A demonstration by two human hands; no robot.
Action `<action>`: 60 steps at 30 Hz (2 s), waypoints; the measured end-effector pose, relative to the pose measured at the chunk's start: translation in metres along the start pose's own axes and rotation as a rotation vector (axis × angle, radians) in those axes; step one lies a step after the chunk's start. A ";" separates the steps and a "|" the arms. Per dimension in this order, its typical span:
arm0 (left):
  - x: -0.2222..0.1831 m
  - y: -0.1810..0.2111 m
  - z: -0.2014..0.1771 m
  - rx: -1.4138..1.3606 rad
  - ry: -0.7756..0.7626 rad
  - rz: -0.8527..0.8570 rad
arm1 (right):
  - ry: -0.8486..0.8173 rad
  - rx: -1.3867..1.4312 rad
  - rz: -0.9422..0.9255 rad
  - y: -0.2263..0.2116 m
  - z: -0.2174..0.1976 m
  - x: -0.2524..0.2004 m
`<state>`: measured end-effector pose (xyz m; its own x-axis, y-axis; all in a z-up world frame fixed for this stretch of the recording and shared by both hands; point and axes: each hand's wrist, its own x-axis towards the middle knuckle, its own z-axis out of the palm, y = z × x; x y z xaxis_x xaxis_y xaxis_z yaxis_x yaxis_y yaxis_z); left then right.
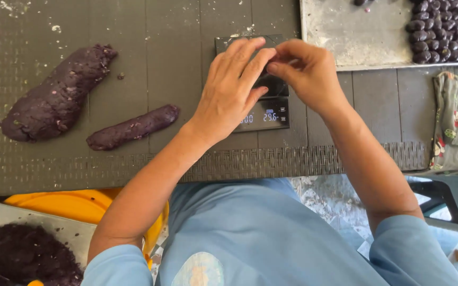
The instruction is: Weighing small portions of purple dough on a digital scale and rolling them into uniform balls before placing them on a tray.
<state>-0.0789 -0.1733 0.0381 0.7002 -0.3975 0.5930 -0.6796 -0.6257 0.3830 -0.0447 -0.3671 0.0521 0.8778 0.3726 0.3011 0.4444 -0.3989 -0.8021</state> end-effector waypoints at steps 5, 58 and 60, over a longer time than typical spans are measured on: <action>0.006 0.005 -0.024 0.055 0.157 0.114 | 0.079 0.489 0.189 -0.034 0.024 0.007; -0.002 -0.033 -0.031 -0.471 0.169 -0.199 | 0.147 -0.678 -0.520 0.014 0.000 0.053; -0.026 -0.052 -0.067 -0.210 0.142 -0.190 | -0.027 -0.677 -0.599 -0.003 0.057 0.048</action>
<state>-0.0768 -0.0857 0.0497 0.7912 -0.1802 0.5844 -0.5806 -0.5215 0.6253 -0.0144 -0.3005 0.0394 0.4646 0.6929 0.5515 0.8434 -0.5360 -0.0372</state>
